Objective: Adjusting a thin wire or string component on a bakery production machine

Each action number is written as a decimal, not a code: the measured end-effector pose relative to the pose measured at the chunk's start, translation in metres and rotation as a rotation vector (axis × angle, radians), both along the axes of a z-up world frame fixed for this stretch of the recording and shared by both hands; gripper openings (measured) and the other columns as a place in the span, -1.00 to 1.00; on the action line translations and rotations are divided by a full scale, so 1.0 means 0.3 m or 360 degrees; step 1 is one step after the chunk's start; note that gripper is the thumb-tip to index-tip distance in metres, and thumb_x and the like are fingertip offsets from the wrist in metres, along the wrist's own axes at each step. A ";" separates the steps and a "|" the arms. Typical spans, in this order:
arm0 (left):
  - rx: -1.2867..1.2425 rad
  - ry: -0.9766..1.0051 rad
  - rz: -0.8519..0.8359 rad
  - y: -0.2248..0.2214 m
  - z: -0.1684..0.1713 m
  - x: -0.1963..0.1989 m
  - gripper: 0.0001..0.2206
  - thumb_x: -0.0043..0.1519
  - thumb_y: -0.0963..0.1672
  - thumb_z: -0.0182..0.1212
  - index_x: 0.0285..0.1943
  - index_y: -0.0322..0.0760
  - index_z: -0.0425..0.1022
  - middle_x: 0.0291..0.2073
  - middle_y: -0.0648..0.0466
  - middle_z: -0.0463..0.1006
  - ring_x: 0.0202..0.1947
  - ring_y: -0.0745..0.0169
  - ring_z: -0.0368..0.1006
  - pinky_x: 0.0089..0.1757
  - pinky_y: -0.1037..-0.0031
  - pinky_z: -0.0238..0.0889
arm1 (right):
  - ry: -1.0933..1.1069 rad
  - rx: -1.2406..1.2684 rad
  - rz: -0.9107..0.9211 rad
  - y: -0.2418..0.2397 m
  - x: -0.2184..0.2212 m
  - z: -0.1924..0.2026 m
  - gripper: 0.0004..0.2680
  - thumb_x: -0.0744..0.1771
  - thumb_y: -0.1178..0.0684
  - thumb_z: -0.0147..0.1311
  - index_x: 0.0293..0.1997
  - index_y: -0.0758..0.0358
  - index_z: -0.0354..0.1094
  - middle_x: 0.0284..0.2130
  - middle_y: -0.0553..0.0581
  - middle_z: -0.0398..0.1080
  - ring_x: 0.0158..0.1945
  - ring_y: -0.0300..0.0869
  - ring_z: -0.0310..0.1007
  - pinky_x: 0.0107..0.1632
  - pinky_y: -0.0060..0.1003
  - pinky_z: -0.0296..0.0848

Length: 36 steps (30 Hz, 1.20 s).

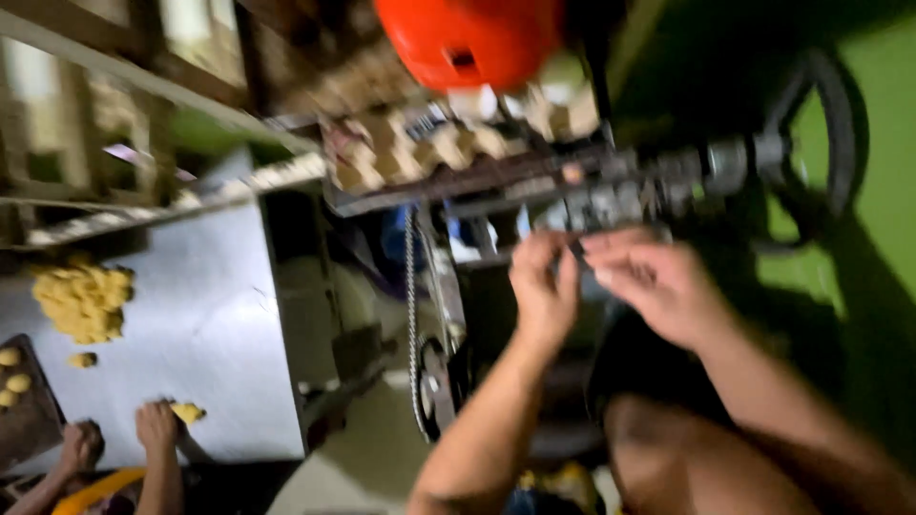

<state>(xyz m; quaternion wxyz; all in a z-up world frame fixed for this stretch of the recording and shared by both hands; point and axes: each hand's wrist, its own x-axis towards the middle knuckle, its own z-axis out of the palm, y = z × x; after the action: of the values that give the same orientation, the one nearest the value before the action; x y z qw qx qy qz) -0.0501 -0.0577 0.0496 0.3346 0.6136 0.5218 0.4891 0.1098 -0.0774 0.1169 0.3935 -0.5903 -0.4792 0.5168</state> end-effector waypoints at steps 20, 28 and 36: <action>-0.1300 -0.1186 -0.0017 0.074 0.009 0.053 -0.82 0.17 -0.16 0.35 -0.48 -0.32 0.53 -0.60 0.06 0.46 -0.58 0.22 0.48 -0.38 0.54 0.31 | 0.0417 0.0370 -0.0124 0.101 -0.013 -0.160 -0.86 0.32 0.38 0.19 -0.04 0.47 0.51 -0.25 0.27 0.43 -0.19 -0.09 0.52 -0.25 -0.39 0.47; -0.1557 -0.1138 -0.0435 0.146 0.007 -0.001 -0.84 0.11 -0.14 0.29 -0.50 -0.31 0.56 -0.56 0.06 0.53 -0.57 0.34 0.31 -0.44 0.49 0.17 | -0.0292 0.0653 0.0370 0.127 0.064 -0.131 -0.74 0.40 0.39 0.00 0.21 0.36 0.44 -0.01 0.23 0.19 0.11 -0.07 0.29 0.13 -0.32 0.49; -0.1582 -0.1019 -0.0597 0.153 -0.003 0.009 -0.86 0.13 -0.15 0.21 -0.36 -0.38 0.60 -0.53 0.06 0.53 -0.49 0.35 0.32 -0.39 0.53 0.23 | -0.0551 0.0853 0.0372 0.130 0.103 -0.089 -0.92 0.33 0.37 0.18 -0.15 0.45 0.50 0.05 0.38 0.22 0.05 0.10 0.37 0.15 -0.09 0.42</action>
<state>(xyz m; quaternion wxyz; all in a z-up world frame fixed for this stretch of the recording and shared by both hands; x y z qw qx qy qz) -0.0475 -0.0119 0.0487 0.8006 0.2886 0.4441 0.2801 0.1408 -0.0384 0.0900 0.3856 -0.4858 -0.7222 0.3062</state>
